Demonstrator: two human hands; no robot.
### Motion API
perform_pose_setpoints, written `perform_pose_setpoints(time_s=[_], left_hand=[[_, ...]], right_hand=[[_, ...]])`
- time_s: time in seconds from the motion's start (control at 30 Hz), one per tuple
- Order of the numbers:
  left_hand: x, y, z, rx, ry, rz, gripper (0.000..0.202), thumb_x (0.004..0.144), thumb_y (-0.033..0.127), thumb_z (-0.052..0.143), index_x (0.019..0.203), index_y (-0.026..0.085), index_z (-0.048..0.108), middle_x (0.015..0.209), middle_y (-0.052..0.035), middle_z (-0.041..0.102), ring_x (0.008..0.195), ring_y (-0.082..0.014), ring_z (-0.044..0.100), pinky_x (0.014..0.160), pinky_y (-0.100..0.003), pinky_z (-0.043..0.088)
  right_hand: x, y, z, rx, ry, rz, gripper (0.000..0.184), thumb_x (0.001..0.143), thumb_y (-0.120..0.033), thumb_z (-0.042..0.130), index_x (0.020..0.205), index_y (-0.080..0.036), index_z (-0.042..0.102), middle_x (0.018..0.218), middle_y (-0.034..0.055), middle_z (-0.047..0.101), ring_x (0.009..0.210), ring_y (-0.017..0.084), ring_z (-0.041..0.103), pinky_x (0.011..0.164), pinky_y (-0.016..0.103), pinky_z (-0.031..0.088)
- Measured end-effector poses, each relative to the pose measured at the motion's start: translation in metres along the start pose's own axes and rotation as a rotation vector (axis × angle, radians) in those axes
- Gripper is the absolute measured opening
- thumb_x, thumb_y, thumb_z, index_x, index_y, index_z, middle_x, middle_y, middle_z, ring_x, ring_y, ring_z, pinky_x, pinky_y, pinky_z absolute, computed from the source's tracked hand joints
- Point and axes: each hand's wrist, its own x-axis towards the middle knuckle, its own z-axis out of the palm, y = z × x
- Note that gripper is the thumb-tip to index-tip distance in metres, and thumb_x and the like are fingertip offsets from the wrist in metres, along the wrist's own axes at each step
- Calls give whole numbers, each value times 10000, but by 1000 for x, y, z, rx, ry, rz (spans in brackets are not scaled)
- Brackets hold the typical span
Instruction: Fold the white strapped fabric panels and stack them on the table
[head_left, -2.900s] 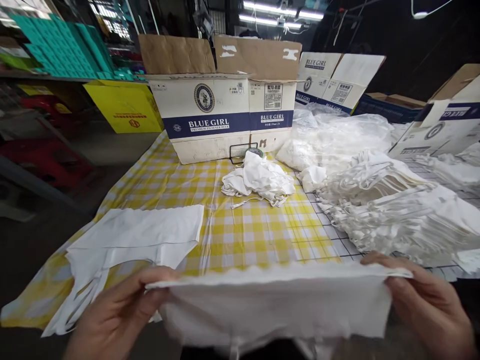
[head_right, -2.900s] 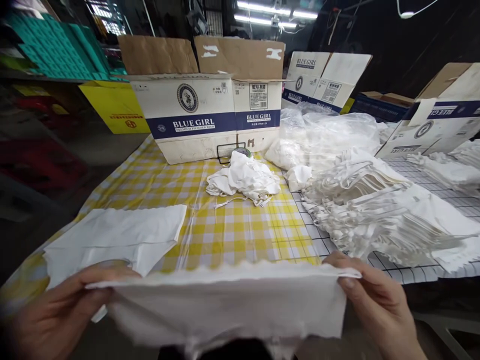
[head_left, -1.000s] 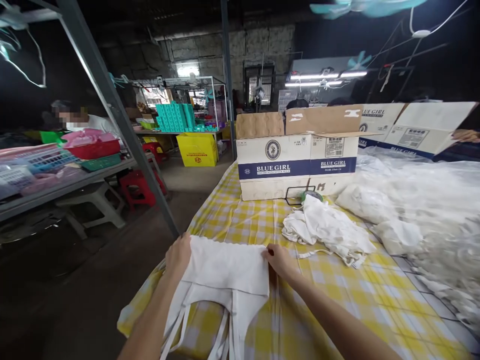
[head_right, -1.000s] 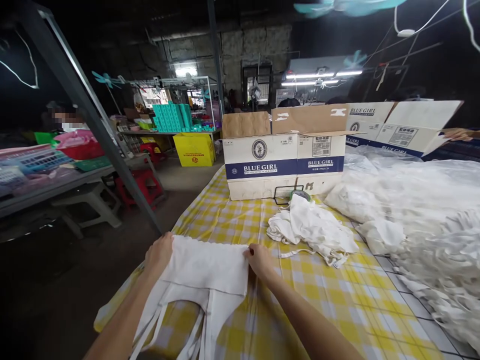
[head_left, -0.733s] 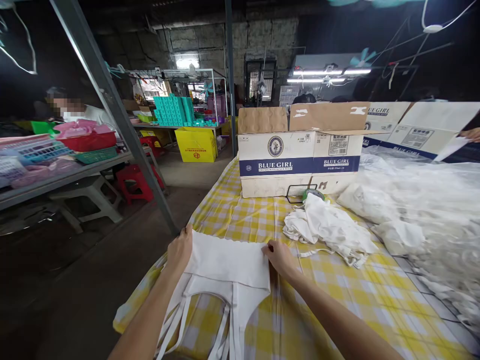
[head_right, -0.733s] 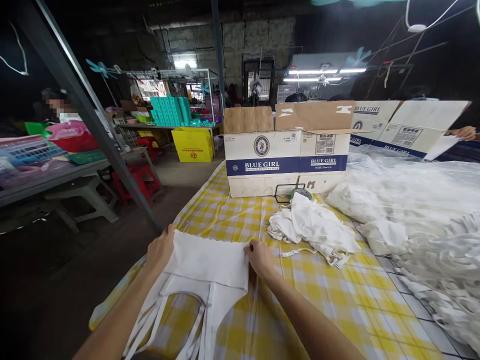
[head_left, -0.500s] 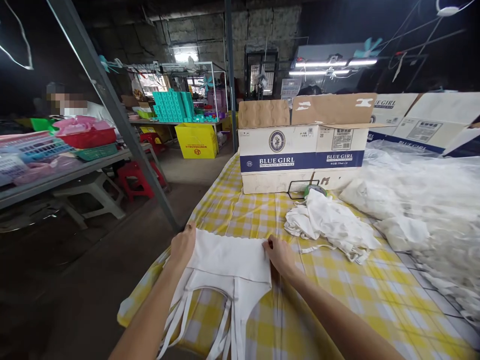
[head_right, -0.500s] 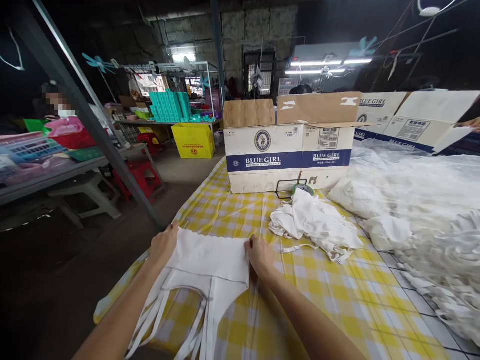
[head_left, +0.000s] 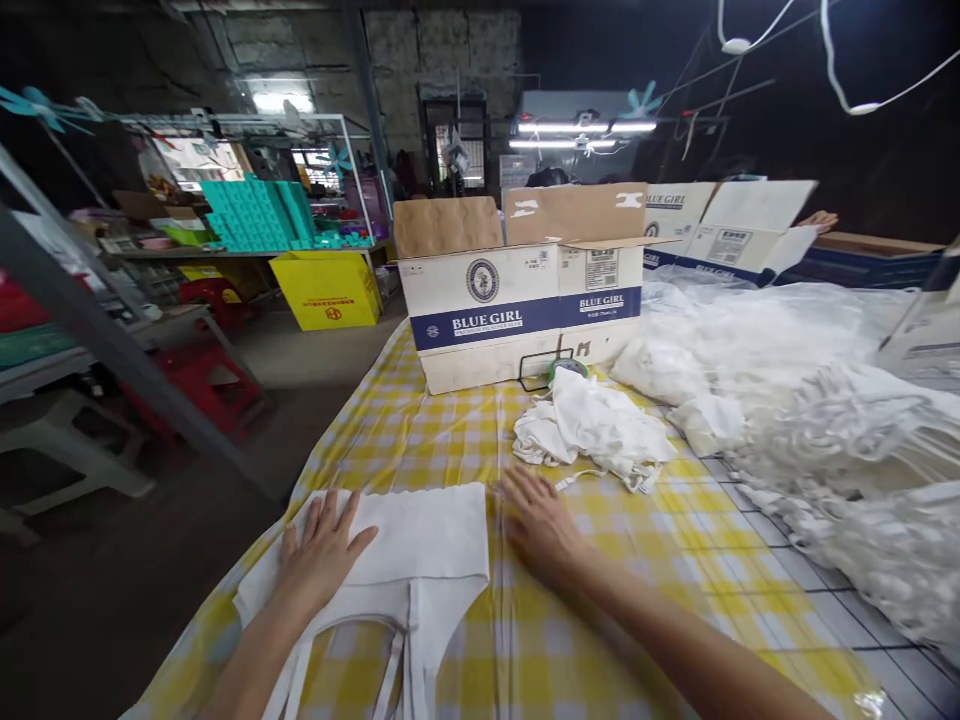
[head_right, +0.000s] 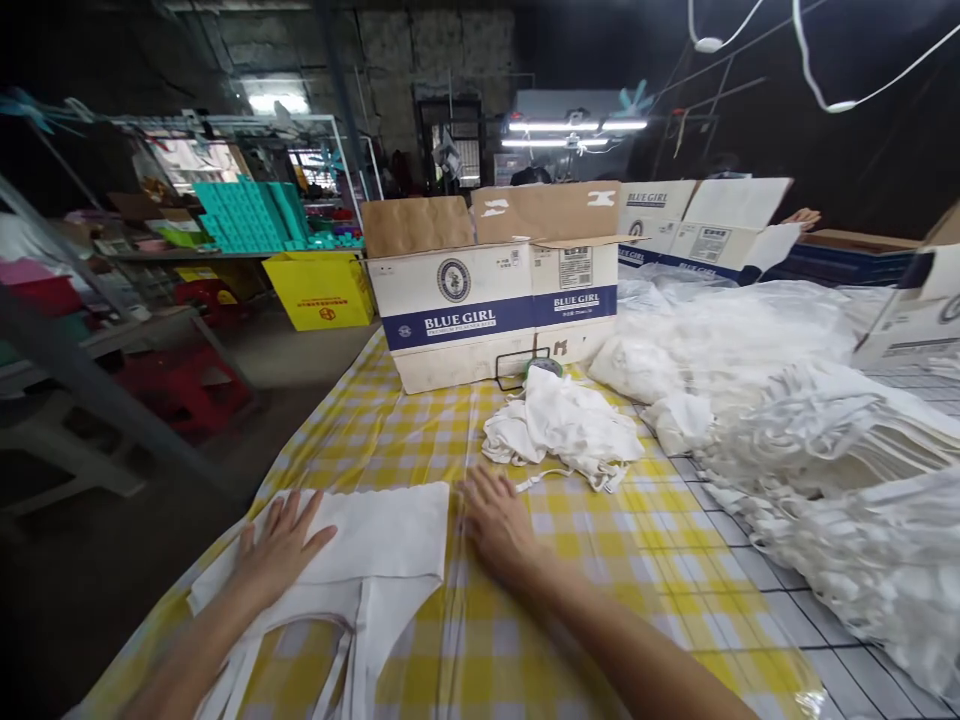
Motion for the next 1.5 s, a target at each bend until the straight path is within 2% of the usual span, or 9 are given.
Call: perform_pose_setpoints(time_s=[0.13, 0.33, 0.47, 0.6, 0.77, 0.83, 0.97, 1.23, 1.5], left_hand=[[-14, 41, -13, 73, 129, 114, 639, 828, 447, 384, 1396, 171, 288, 1480, -159, 191, 1363, -318, 130, 1040, -542, 134], [-36, 138, -37, -86, 85, 400, 606, 809, 291, 442, 1393, 238, 290, 1483, -90, 219, 1351, -276, 213, 1057, -526, 167], [-38, 181, -64, -300, 47, 535, 629, 831, 260, 435, 1415, 274, 202, 1491, -68, 199, 1355, -255, 206, 1066, -515, 188], [-34, 218, -106, -665, 27, 542, 667, 872, 393, 419, 1433, 282, 76, 1499, -76, 172, 1359, -256, 191, 1069, -486, 221], [-43, 263, -144, -1093, 32, 521, 924, 752, 485, 601, 1438, 264, 22, 1498, -102, 161, 1344, -290, 223, 1045, -431, 283], [-50, 274, -149, -1141, 15, 531, 924, 707, 463, 654, 1434, 249, 125, 1433, -115, 327, 1273, -294, 361, 991, -400, 351], [-62, 272, -154, -1045, -101, 513, 356, 818, 378, 499, 1100, 203, 628, 891, -48, 680, 831, -220, 610, 740, -305, 461], [-77, 213, -202, -1353, -309, 459, 238, 793, 332, 564, 965, 188, 645, 784, -12, 628, 612, -124, 532, 556, -227, 457], [-107, 193, -262, -1446, 0, 359, 187, 692, 332, 648, 821, 200, 622, 692, 3, 603, 560, -118, 517, 479, -190, 399]], right_hand=[[16, 71, -25, -230, 204, 337, 422, 846, -114, 398, 1263, -145, 458, 1402, 136, 364, 1307, 280, 247, 998, 446, 244], [35, 115, -76, -253, 330, 358, 249, 787, -61, 452, 889, -184, 643, 1076, 108, 585, 1052, 256, 457, 834, 348, 374], [43, 106, -142, -137, 576, 338, 301, 801, -82, 427, 1003, -203, 615, 976, 68, 550, 930, 205, 479, 778, 296, 400], [36, 78, -220, 356, 848, 165, 245, 776, -133, 460, 927, -213, 636, 811, 10, 529, 703, 141, 478, 622, 253, 395], [7, 32, -275, 754, 774, 70, 272, 736, -110, 443, 898, -200, 643, 763, -9, 578, 613, 103, 458, 527, 222, 355], [-5, 21, -282, 803, 730, 73, 262, 734, -113, 445, 878, -196, 648, 734, -10, 581, 587, 97, 458, 501, 216, 348], [-28, 18, -289, 805, 739, 153, 239, 735, -125, 472, 874, -195, 653, 649, -20, 542, 535, 86, 437, 463, 208, 332], [-80, 41, -305, 1023, 773, 329, 195, 718, -175, 558, 880, -220, 657, 561, -45, 427, 426, 58, 294, 350, 177, 192], [-118, 33, -325, 1060, 806, 366, 124, 728, -209, 581, 829, -238, 646, 557, -49, 466, 382, 47, 330, 327, 175, 221]])
